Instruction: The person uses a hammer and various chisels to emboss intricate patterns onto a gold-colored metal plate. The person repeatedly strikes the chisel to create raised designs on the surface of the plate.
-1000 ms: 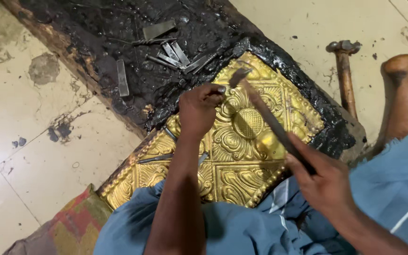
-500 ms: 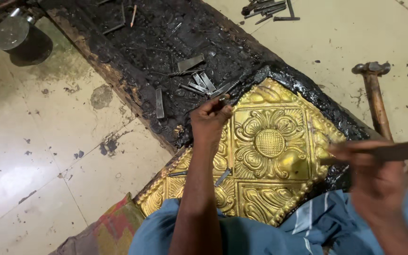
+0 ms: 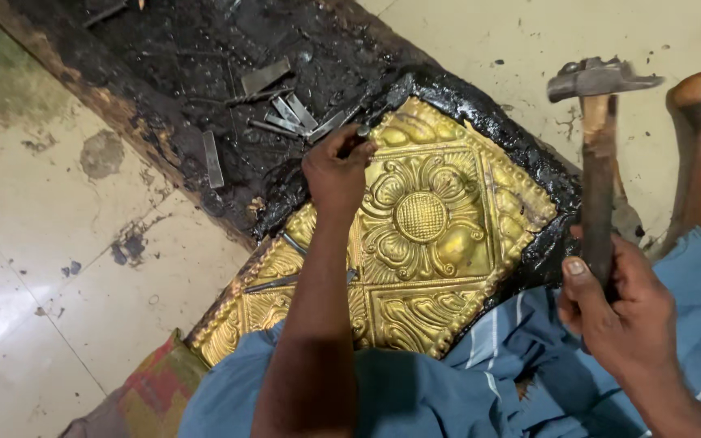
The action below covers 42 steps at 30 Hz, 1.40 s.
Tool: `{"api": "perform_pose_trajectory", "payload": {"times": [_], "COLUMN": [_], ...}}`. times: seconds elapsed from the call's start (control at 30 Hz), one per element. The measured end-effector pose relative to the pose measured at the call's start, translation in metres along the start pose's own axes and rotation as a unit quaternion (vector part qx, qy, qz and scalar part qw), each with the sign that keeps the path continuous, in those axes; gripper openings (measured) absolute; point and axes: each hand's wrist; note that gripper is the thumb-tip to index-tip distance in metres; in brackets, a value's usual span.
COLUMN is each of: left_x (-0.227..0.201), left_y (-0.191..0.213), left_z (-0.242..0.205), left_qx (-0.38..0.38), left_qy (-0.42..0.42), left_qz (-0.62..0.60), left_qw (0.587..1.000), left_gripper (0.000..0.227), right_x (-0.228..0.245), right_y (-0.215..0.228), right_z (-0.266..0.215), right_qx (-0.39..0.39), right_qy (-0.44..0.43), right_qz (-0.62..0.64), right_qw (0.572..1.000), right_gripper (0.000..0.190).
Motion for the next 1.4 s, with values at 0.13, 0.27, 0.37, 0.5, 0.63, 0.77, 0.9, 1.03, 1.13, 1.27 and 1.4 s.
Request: {"api": "perform_pose_trajectory", "payload": {"times": [0.13, 0.27, 0.37, 0.5, 0.63, 0.77, 0.9, 1.03, 1.13, 1.27, 1.4], "left_x": [0.001, 0.005, 0.008, 0.012, 0.023, 0.026, 0.027, 0.024, 0.021, 0.014, 0.023], "left_y": [-0.003, -0.010, -0.011, -0.011, -0.012, -0.012, -0.010, -0.010, -0.007, -0.006, -0.006], "left_z": [-0.002, -0.008, -0.010, -0.009, -0.006, -0.007, -0.007, -0.006, -0.009, -0.004, -0.010], "left_qx": [0.024, 0.042, 0.036, 0.027, 0.017, 0.025, 0.008, 0.025, 0.012, 0.030, 0.037], "left_qy": [0.006, -0.039, -0.012, -0.009, -0.073, -0.072, -0.094, -0.057, -0.109, -0.099, -0.111], "left_qz": [0.041, 0.021, 0.009, 0.012, 0.043, 0.088, 0.102, 0.076, 0.079, 0.111, 0.066], "left_qw": [0.999, 0.998, 0.999, 1.000, 0.996, 0.993, 0.990, 0.995, 0.991, 0.988, 0.991], "left_gripper": [0.025, 0.025, 0.023, 0.025, 0.021, 0.030, 0.023, 0.023, 0.022, 0.020, 0.021], "right_x": [0.008, 0.015, 0.025, 0.039, 0.041, 0.030, 0.011, -0.012, -0.018, 0.015, 0.033], "right_y": [-0.006, -0.016, -0.021, -0.024, -0.038, -0.047, -0.015, -0.002, -0.032, -0.035, -0.007], "right_z": [0.002, 0.007, 0.013, 0.011, 0.013, 0.026, 0.027, 0.034, 0.039, 0.029, 0.006], "right_qx": [0.004, 0.080, 0.107, 0.103, 0.075, 0.111, 0.073, 0.154, 0.163, 0.098, -0.011], "right_qy": [-0.041, 0.009, 0.053, 0.132, 0.263, 0.339, 0.281, 0.144, 0.195, 0.195, 0.185], "right_qz": [-0.119, -0.079, -0.200, -0.200, -0.144, -0.245, -0.181, 0.100, -0.128, -0.236, -0.044], "right_qw": [0.992, 0.994, 0.973, 0.966, 0.951, 0.902, 0.940, 0.972, 0.959, 0.947, 0.982], "right_gripper": [0.051, 0.059, 0.062, 0.060, 0.053, 0.055, 0.038, 0.020, 0.041, 0.058, 0.056]}}
Point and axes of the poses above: each hand's wrist, its own z-axis towards the middle knuckle, its own y-axis out of the back of the hand, x = y × z, and after that the axes turned 3 degrees about z, right-handed
